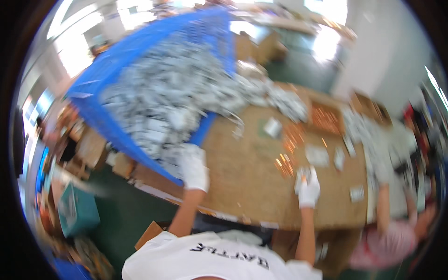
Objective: The person picks up a white plastic housing and a copper contact, fits the contact into the housing, and presses it into place. They then set the unit down and pour more copper contacts from a cardboard box onto the table.
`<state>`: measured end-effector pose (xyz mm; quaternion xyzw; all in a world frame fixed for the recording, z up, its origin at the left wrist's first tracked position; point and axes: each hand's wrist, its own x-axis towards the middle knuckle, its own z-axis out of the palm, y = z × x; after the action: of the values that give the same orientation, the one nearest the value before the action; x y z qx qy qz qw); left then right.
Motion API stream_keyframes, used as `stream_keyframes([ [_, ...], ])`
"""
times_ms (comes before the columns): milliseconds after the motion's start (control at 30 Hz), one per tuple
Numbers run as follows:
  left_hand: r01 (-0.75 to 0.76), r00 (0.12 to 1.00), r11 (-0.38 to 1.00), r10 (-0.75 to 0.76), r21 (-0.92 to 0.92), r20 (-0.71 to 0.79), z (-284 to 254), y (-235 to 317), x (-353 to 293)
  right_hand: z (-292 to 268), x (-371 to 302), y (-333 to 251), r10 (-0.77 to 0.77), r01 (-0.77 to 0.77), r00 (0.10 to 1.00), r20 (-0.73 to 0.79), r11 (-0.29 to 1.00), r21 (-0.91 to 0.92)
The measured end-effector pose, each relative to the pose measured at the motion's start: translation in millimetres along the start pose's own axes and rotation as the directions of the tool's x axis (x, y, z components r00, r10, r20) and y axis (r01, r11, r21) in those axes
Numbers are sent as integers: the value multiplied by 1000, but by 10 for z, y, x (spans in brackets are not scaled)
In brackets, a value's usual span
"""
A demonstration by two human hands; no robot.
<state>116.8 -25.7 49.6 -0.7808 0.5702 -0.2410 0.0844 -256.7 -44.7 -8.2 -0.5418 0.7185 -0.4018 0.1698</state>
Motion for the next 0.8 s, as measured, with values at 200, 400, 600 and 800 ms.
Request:
stream_keyframes([
  [200,85,983,992,-68,-96,169,182,-432,62,-276,715,845,9,-27,991,-134,990,-140],
  [400,54,998,977,-47,-209,38,338,-507,197,-602,693,606,-233,69,961,-146,719,-691],
  [600,-35,999,946,23,-323,-40,308,-501,114,-622,816,1126,-296,224,954,43,615,-756],
  [800,-215,963,868,111,-448,-246,514,-565,128,-379,1349,1028,-500,524,823,270,485,-700],
])
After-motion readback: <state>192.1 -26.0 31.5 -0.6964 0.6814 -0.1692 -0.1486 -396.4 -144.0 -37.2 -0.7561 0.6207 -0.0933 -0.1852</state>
